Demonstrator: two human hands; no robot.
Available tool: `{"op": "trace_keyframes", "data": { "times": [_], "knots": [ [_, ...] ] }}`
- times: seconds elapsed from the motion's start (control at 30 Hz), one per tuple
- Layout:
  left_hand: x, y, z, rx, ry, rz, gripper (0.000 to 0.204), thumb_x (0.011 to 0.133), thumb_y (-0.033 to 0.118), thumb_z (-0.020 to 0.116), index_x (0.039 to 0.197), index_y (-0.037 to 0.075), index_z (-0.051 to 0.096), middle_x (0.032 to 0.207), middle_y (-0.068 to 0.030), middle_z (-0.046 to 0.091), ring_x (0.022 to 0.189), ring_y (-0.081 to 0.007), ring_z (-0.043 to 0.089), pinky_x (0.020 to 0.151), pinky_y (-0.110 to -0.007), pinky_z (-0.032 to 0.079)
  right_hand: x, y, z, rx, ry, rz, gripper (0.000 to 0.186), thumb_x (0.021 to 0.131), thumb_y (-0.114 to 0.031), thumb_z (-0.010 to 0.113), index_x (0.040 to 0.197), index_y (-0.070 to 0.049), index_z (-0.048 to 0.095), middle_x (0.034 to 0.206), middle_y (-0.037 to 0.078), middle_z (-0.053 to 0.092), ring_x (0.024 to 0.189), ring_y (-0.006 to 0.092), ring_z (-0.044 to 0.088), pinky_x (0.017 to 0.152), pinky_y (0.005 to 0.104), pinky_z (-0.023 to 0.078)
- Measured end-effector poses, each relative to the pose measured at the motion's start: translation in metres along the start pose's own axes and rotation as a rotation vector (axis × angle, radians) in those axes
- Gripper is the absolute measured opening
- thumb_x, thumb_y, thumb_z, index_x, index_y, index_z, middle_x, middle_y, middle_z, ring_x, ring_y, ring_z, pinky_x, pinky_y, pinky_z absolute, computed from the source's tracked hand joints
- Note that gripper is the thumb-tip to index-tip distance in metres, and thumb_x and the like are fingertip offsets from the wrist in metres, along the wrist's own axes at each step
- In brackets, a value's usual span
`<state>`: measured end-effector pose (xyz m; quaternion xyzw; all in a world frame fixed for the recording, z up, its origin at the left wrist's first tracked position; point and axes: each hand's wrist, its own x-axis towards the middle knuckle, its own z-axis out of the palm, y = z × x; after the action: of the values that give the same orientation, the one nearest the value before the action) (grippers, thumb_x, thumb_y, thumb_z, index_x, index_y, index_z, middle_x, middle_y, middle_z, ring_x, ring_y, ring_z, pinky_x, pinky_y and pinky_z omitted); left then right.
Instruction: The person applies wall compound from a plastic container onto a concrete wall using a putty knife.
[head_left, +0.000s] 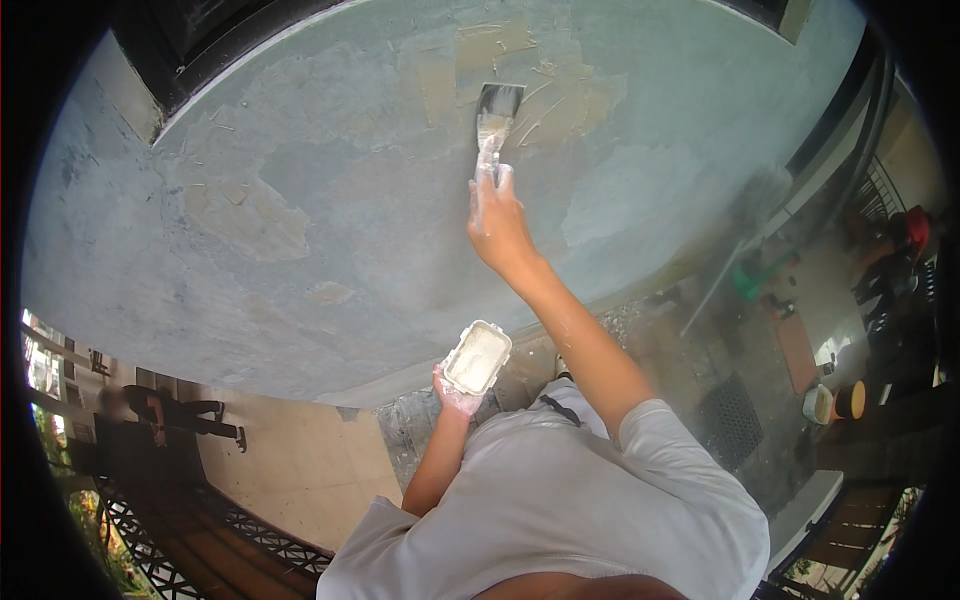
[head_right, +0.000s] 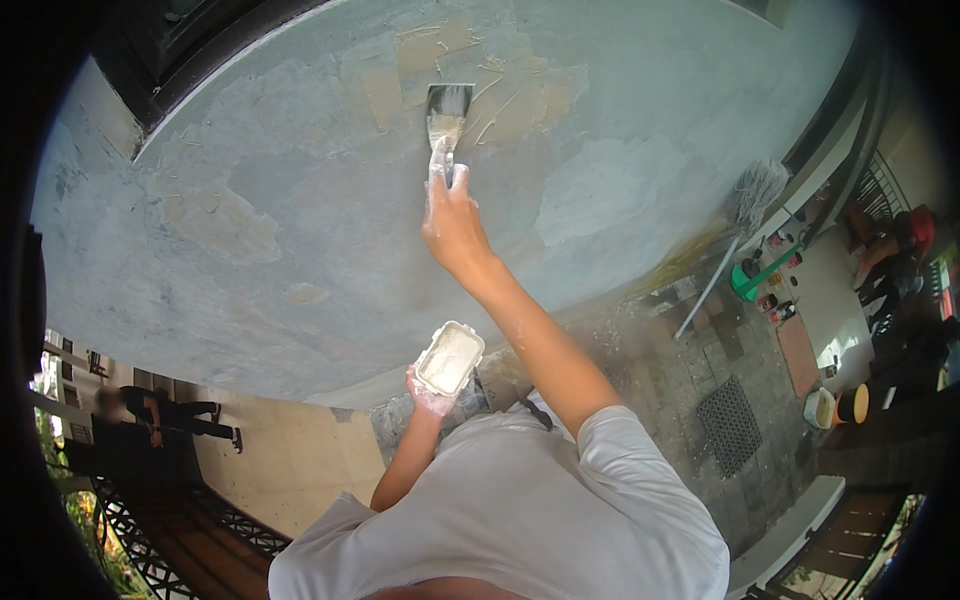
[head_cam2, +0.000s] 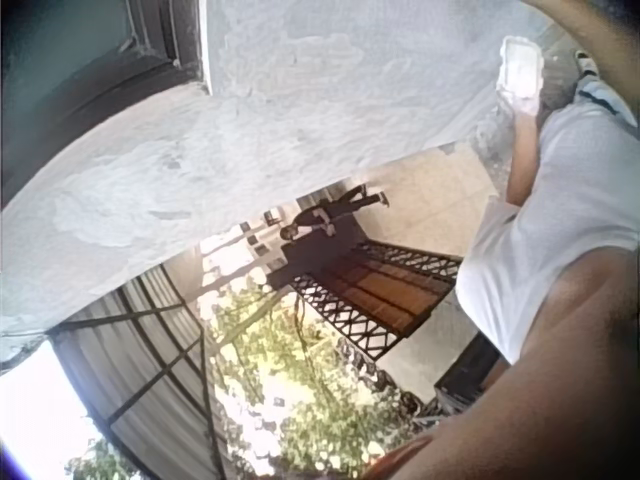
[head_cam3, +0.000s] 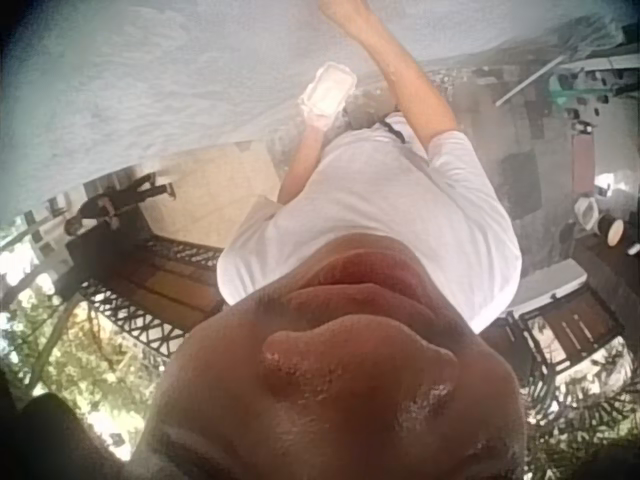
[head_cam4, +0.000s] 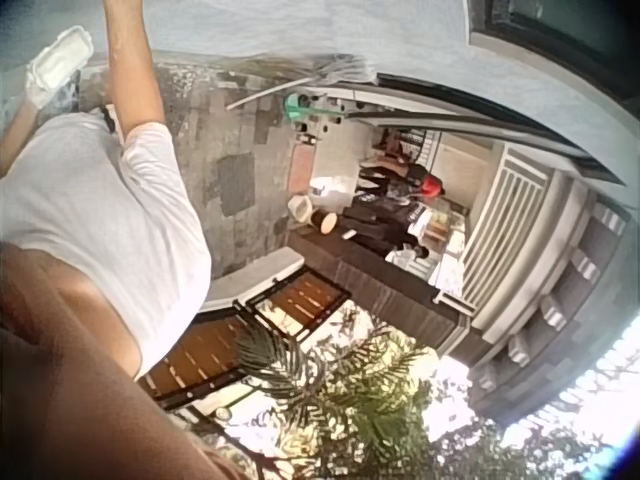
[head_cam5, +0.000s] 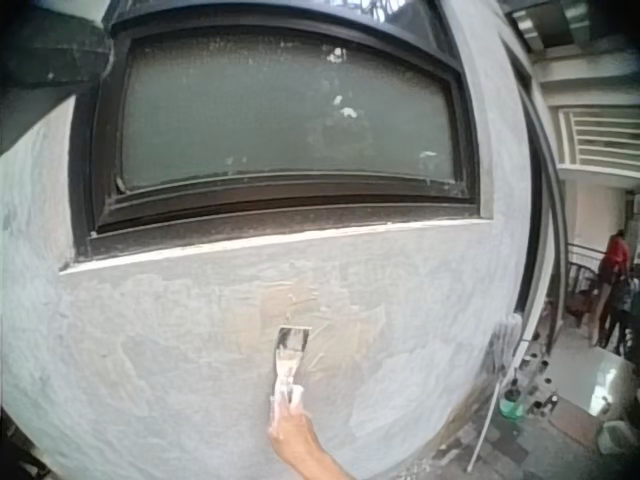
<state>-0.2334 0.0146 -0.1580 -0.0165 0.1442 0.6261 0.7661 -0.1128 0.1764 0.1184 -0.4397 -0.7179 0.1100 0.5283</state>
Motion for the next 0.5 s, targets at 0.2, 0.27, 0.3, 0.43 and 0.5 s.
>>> {"op": "trace_keyframes", "data": {
  "times": [0.2,0.27,0.3,0.43,0.5],
  "knots": [
    [-0.001,0.008,-0.006,0.028,0.085,-0.034,0.071,0.088,0.046,0.033,0.143,0.004,0.045,0.143,-0.0229,0.049,0.127,-0.0439,0.052,0.103,-0.06,0.045,-0.062,0.022,0.033,-0.161,-0.288,0.083,0.068,0.093,0.001,0.05,0.152,0.001,0.017,0.114,0.033,0.044,0.081,0.05,0.059,0.073,0.0514,0.051],
    [-0.002,0.009,-0.007,0.028,0.067,-0.044,0.07,0.089,0.045,0.032,0.143,0.004,0.046,0.143,-0.0228,0.05,0.128,-0.0434,0.052,0.103,-0.06,0.045,-0.083,0.023,0.031,-0.086,-0.446,0.175,0.064,0.094,0.001,0.049,0.151,0.002,0.019,0.115,0.031,0.044,0.084,0.0495,0.058,0.074,0.0507,0.051],
    [-0.001,0.009,-0.007,0.056,0.075,-0.036,0.07,0.089,0.046,0.031,0.143,0.003,0.046,0.142,-0.0226,0.05,0.128,-0.0435,0.052,0.104,-0.06,0.045,-0.086,0.026,0.027,-0.083,-0.443,0.175,0.064,0.094,0.001,0.049,0.151,0.002,0.019,0.115,0.031,0.044,0.084,0.0495,0.058,0.074,0.0507,0.051],
    [-0.001,0.005,-0.004,0.083,0.104,-0.007,0.07,0.09,0.047,0.029,0.142,0.004,0.047,0.143,-0.0221,0.05,0.127,-0.044,0.052,0.104,-0.06,0.044,-0.076,0.02,0.003,-0.009,-0.18,0.061,0.059,0.097,0.0,0.047,0.15,0.002,0.022,0.114,0.026,0.044,0.088,0.0444,0.058,0.075,0.048,0.05],
    [-0.004,0.002,0.003,0.076,0.089,-0.01,0.07,0.09,0.047,0.029,0.142,0.004,0.047,0.143,-0.022,0.05,0.127,-0.0442,0.052,0.104,-0.061,0.043,-0.057,0.019,-0.011,0.029,-0.066,0.065,0.058,0.098,-0.001,0.046,0.15,0.002,0.022,0.113,0.024,0.044,0.088,0.0415,0.058,0.075,0.0464,0.049]
  ]
}}
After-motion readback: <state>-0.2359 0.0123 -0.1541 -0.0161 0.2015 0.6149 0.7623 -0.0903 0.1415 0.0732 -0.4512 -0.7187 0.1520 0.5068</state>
